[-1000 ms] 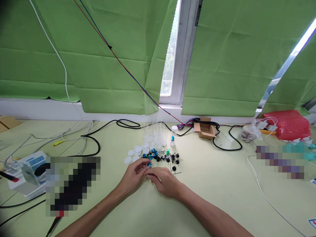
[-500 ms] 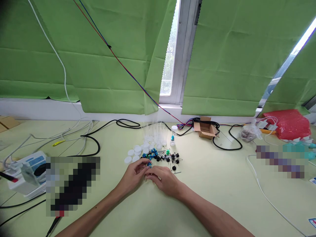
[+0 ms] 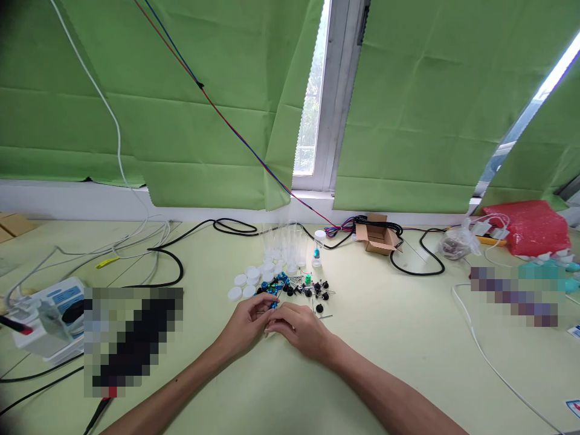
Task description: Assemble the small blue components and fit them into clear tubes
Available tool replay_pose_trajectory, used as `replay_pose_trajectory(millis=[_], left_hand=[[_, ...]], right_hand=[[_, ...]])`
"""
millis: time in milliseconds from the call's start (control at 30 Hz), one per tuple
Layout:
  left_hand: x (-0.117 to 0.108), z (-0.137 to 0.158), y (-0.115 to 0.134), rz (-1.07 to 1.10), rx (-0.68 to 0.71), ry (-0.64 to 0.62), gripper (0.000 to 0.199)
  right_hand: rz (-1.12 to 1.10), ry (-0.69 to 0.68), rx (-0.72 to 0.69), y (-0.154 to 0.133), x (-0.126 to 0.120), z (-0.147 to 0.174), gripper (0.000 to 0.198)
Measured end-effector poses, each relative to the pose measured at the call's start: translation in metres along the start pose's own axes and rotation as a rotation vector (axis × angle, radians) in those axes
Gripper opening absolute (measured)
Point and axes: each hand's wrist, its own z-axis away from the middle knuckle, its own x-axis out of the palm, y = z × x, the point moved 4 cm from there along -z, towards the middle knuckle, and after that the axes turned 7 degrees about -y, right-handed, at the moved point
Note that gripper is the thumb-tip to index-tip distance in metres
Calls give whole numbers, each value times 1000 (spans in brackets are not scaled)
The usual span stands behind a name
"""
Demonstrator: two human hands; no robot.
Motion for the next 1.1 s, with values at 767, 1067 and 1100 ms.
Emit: replay_pose_trajectory(millis=[767, 1067, 1100], left_hand=[[3, 1, 2, 38, 9, -61, 20], [4, 1, 2, 70, 7, -78, 21], [5, 1, 2, 80, 5, -87, 21]], right_hand=[[214, 47, -81, 2, 4, 4, 31], [240, 67, -101, 1, 5, 2, 35], [244, 70, -102, 0, 5, 2, 35]])
